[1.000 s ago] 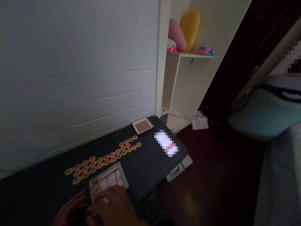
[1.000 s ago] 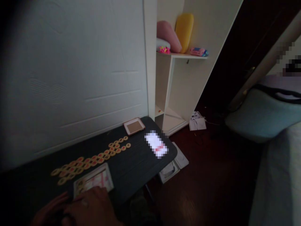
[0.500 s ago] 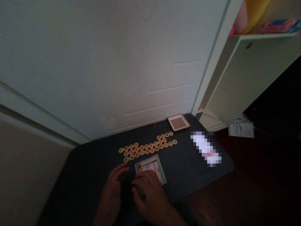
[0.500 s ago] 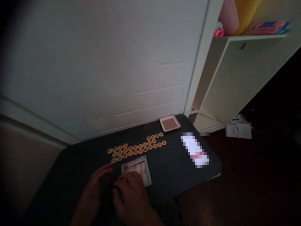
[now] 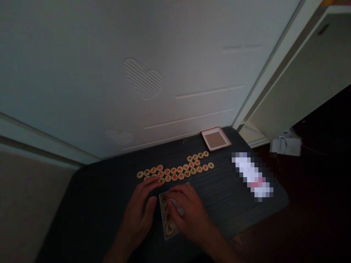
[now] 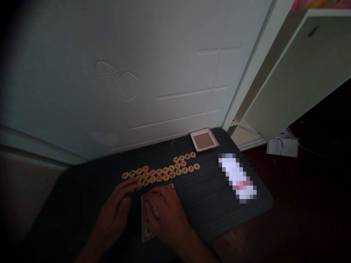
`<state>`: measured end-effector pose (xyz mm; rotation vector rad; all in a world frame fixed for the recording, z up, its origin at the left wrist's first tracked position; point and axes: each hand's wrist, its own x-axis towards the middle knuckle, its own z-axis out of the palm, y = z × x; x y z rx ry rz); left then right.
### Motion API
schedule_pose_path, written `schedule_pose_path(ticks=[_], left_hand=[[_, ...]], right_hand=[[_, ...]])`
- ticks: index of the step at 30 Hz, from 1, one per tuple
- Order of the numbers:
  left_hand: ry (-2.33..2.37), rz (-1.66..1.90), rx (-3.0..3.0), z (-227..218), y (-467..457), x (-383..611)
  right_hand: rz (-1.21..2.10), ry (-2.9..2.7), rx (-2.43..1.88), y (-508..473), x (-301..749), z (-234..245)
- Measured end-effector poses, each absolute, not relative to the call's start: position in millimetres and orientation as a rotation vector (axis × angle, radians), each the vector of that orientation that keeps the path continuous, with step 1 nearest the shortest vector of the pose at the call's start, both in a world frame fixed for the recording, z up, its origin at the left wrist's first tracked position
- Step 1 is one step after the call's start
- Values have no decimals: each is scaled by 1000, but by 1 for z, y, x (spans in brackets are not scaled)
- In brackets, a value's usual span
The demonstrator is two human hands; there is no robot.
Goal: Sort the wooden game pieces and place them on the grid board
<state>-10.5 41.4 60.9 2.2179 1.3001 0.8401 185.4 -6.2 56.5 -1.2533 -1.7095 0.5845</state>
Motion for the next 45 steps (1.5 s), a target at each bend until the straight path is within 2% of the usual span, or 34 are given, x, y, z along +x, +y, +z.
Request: schedule_pose_path(ticks=[5, 15, 28, 45], left_hand=[[1289, 780, 2330, 77, 55, -3], [969, 516, 2482, 102, 112, 40], [810, 230, 2366, 63, 211, 121], [779, 163, 2210, 45, 228, 147]], right_hand=[[526, -1753, -1253, 8, 213, 52], [388, -1638, -1423, -7, 279, 21], [473, -1606, -1463, -13, 286, 4], [583, -1529, -1536, -17, 289, 4]])
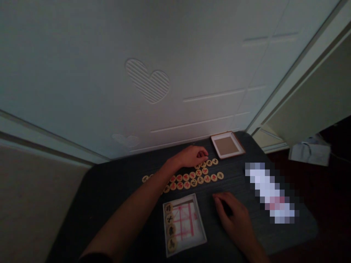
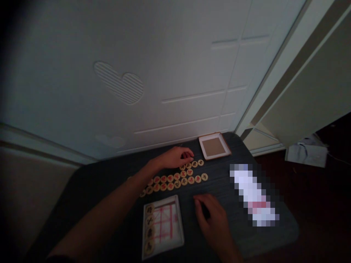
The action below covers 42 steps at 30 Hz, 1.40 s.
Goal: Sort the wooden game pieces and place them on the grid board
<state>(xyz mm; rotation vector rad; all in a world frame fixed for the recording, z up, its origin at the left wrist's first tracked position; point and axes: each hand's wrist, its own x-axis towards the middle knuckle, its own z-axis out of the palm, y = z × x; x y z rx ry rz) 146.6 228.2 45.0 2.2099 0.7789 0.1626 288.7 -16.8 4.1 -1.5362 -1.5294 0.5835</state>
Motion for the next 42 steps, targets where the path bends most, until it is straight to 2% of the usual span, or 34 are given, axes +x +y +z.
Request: schedule_pose_path(ticks=[12, 23, 29, 35, 42], left_hand=[[912, 169, 2551, 52, 202, 180], [1009, 326, 2344, 55, 205, 178], [869, 529, 1913, 75, 202, 143], [914, 570, 1840, 104, 149, 80], [1210, 661, 1675, 81, 55, 18]], right_hand=[[552, -1471, -1556, -15, 287, 9], [540, -1476, -1551, -15, 288, 6], [533, -1477, -1561, -14, 289, 6], [557, -1475, -1578, -17, 290, 5], [546, -1486, -1650, -19, 292, 4]])
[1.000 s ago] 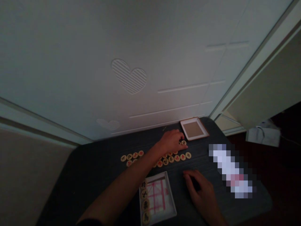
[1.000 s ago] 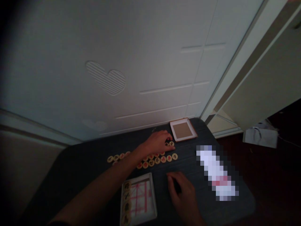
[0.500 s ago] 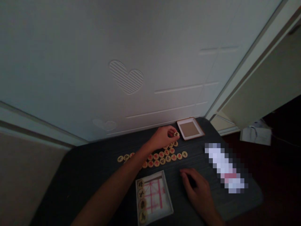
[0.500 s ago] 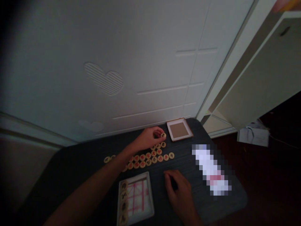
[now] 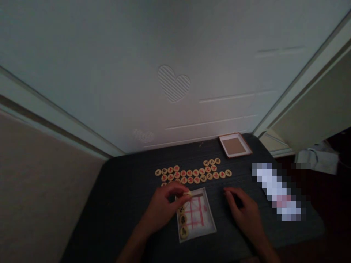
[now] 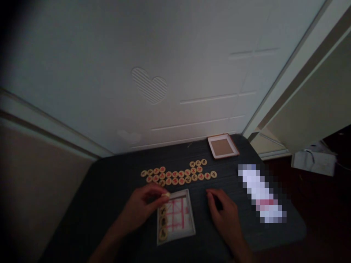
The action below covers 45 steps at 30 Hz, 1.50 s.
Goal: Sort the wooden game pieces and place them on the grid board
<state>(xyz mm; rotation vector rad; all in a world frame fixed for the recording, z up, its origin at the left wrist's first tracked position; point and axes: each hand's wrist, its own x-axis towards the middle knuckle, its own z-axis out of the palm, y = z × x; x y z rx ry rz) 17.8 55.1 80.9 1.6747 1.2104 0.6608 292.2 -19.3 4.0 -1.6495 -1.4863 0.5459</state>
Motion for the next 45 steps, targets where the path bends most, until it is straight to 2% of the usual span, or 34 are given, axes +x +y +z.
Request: schedule_pose_path(ticks=[12, 22, 26, 33, 45], left_hand=[[1416, 827, 1279, 50, -5, 6], [1222, 911, 1393, 49, -28, 31], [1291, 894, 1465, 45, -29, 25], [1684, 1047, 1784, 26, -19, 12], [1794, 861, 1898, 8, -13, 17]], right_hand=[[501, -1461, -1658, -27, 281, 14], [761, -1698, -1186, -37, 206, 41], [810, -1710, -1228, -29, 205, 43], [717, -1772, -1374, -10, 202, 38], [482, -1899, -1571, -4, 184, 27]])
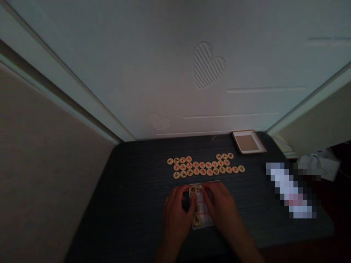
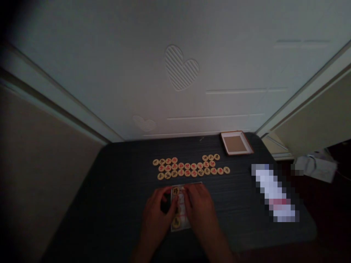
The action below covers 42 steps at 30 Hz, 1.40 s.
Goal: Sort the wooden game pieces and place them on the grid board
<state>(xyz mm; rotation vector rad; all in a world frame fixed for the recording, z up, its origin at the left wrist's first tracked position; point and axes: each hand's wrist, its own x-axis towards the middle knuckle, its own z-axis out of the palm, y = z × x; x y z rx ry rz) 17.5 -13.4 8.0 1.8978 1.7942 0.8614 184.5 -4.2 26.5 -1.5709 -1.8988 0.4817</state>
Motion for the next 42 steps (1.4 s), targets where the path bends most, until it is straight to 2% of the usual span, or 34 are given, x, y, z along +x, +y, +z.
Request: schedule_pose_path(ticks=[18, 28, 42], left_hand=[[1773, 864, 1973, 11, -15, 18], [1779, 871, 1949, 13, -14, 19], [1761, 937, 1950, 10, -14, 16]], right_hand=[[421, -1921, -1575, -5, 178, 20], [229, -2034, -1566, -12, 201, 16], [279, -2038, -1583, -10, 193, 13]])
